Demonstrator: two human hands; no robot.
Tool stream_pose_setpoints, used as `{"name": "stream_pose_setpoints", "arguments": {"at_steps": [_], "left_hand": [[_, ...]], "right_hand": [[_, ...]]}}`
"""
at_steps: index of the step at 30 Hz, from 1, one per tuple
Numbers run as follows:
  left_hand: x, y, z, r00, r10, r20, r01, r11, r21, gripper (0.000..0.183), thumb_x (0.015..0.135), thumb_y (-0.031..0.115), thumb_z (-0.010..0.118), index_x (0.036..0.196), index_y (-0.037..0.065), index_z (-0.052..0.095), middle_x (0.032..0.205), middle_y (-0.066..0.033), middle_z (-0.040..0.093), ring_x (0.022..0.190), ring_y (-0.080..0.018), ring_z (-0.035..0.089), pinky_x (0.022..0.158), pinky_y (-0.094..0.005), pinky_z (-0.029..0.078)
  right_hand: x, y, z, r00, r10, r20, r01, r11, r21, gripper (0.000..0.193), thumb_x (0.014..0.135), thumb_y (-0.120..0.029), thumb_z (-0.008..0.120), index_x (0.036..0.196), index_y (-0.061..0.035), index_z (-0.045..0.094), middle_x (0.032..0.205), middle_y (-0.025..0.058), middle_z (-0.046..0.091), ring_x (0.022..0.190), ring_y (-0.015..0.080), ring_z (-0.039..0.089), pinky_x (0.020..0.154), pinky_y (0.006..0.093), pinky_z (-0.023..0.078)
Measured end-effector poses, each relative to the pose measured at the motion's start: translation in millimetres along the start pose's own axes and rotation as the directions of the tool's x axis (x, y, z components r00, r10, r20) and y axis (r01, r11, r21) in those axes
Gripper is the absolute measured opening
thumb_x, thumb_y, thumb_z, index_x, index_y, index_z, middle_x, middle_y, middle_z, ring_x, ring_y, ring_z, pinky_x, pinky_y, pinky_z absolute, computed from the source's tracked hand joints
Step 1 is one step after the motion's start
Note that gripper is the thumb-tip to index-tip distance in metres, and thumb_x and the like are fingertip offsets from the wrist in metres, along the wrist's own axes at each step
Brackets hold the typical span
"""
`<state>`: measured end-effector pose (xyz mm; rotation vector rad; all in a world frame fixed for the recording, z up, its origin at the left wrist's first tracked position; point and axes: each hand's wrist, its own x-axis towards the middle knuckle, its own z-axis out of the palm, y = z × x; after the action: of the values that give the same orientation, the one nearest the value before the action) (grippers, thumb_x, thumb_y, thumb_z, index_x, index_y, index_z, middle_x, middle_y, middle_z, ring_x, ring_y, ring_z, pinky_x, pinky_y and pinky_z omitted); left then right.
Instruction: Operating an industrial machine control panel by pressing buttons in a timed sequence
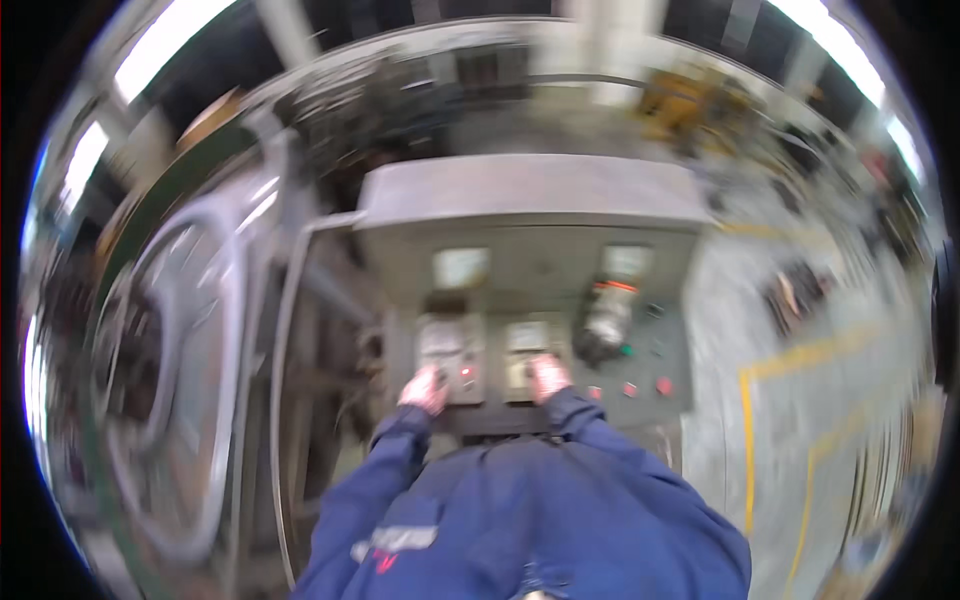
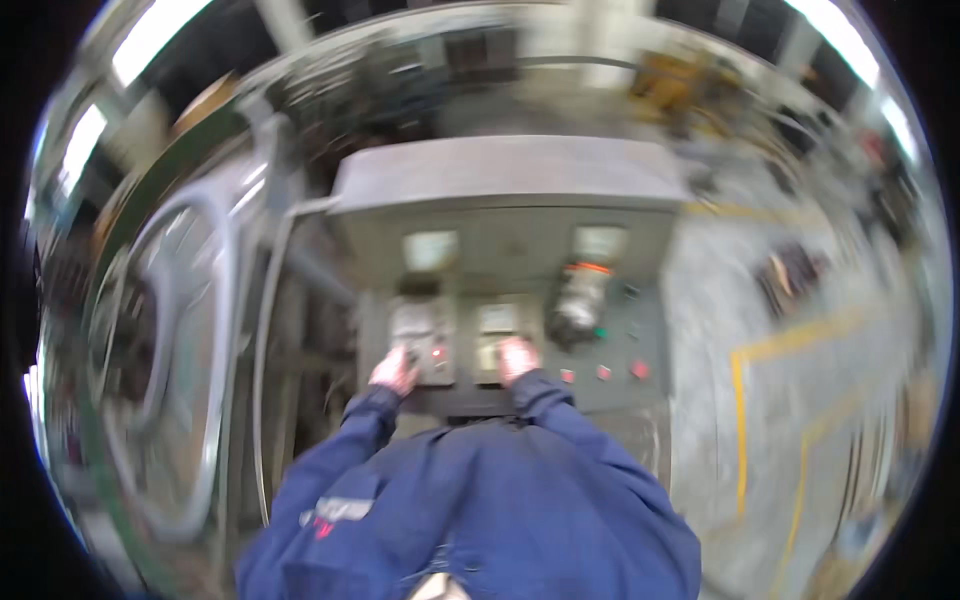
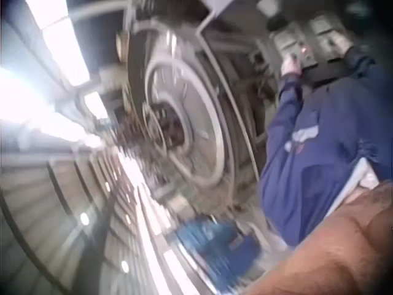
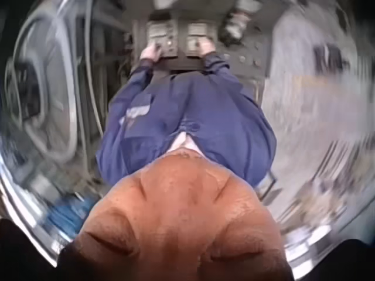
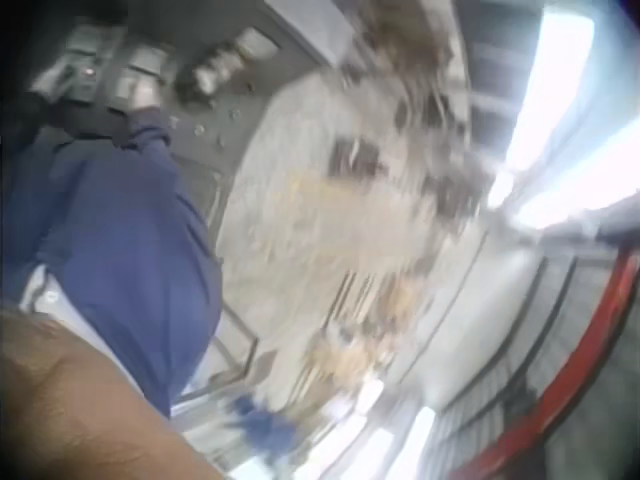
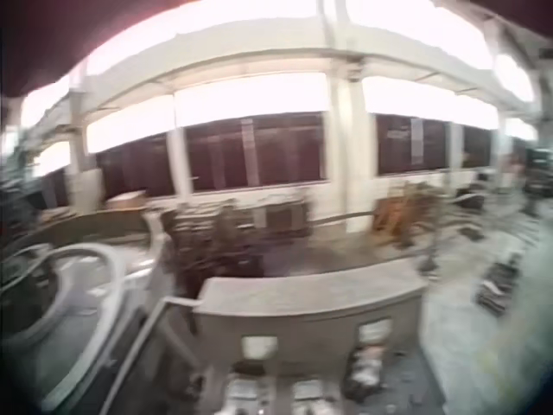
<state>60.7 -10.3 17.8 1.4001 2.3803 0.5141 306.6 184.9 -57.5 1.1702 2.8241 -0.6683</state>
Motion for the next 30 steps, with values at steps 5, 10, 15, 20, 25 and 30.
{"name": "stream_pose_setpoints", "arguments": {"at_steps": [5,10,15,20,25,30], "left_hand": [[-2.6,-27.1,11.7,0.997,0.066,-0.036,-0.066,0.998,0.003,0.04,0.083,0.028,0.071,0.113,0.006,0.056,0.11,-0.0217,0.066,0.095,-0.0423,0.066,0.081,-0.0494,0.054],[11.3,-28.3,15.2,0.995,0.091,0.045,-0.091,0.996,-0.007,0.041,0.084,0.03,0.072,0.113,0.005,0.058,0.111,-0.0229,0.066,0.098,-0.0415,0.067,0.083,-0.0482,0.054],[13.7,-30.2,9.7,0.992,0.09,0.088,-0.089,0.996,-0.02,0.041,0.083,0.029,0.073,0.112,0.004,0.059,0.107,-0.0237,0.067,0.097,-0.0415,0.067,0.083,-0.0479,0.054],[14.1,-24.7,-0.1,0.991,0.085,0.099,-0.083,0.996,-0.029,0.04,0.083,0.029,0.074,0.11,0.004,0.058,0.101,-0.0237,0.068,0.095,-0.0418,0.067,0.081,-0.048,0.054],[16.3,-23.2,-2.8,0.989,0.108,0.098,-0.102,0.993,-0.057,0.039,0.084,0.029,0.073,0.108,0.004,0.057,0.1,-0.0243,0.068,0.092,-0.0428,0.067,0.079,-0.0488,0.054],[16.3,-26.7,0.3,0.991,0.106,0.086,-0.102,0.994,-0.046,0.041,0.084,0.03,0.073,0.11,0.003,0.056,0.101,-0.0254,0.068,0.093,-0.044,0.067,0.079,-0.0499,0.054]], "right_hand": [[-7.6,-22.3,0.9,0.98,-0.046,-0.192,0.071,0.989,0.13,0.024,0.072,-0.007,0.064,0.095,-0.0032,0.061,0.095,0.0236,0.06,0.094,0.0408,0.062,0.083,0.0496,0.051],[-29.3,-25.2,-9.5,0.986,0.047,-0.159,-0.02,0.986,0.165,0.052,0.075,-0.012,0.072,0.123,-0.0068,0.055,0.111,0.0198,0.058,0.108,0.0403,0.059,0.091,0.0484,0.049],[-44.4,-36.3,-21.7,0.954,0.117,-0.275,-0.066,0.98,0.187,0.037,0.077,-0.012,0.072,0.11,-0.0077,0.058,0.107,0.0191,0.059,0.105,0.0381,0.06,0.091,0.0469,0.05],[-56.4,-44.6,-48.2,0.957,0.137,-0.256,-0.091,0.979,0.181,0.04,0.077,-0.016,0.073,0.113,-0.0051,0.059,0.109,0.0186,0.059,0.107,0.0366,0.059,0.094,0.0453,0.049],[-62.1,-48.3,-51.4,0.96,0.152,-0.235,-0.112,0.979,0.173,0.038,0.079,-0.019,0.071,0.113,-0.0048,0.061,0.106,0.0177,0.061,0.107,0.0355,0.059,0.094,0.0441,0.049],[-67.1,-53.7,-57.9,0.953,0.157,-0.26,-0.096,0.968,0.232,0.038,0.082,-0.021,0.068,0.118,-0.0071,0.062,0.108,0.0163,0.062,0.107,0.0342,0.06,0.094,0.0436,0.05]]}}
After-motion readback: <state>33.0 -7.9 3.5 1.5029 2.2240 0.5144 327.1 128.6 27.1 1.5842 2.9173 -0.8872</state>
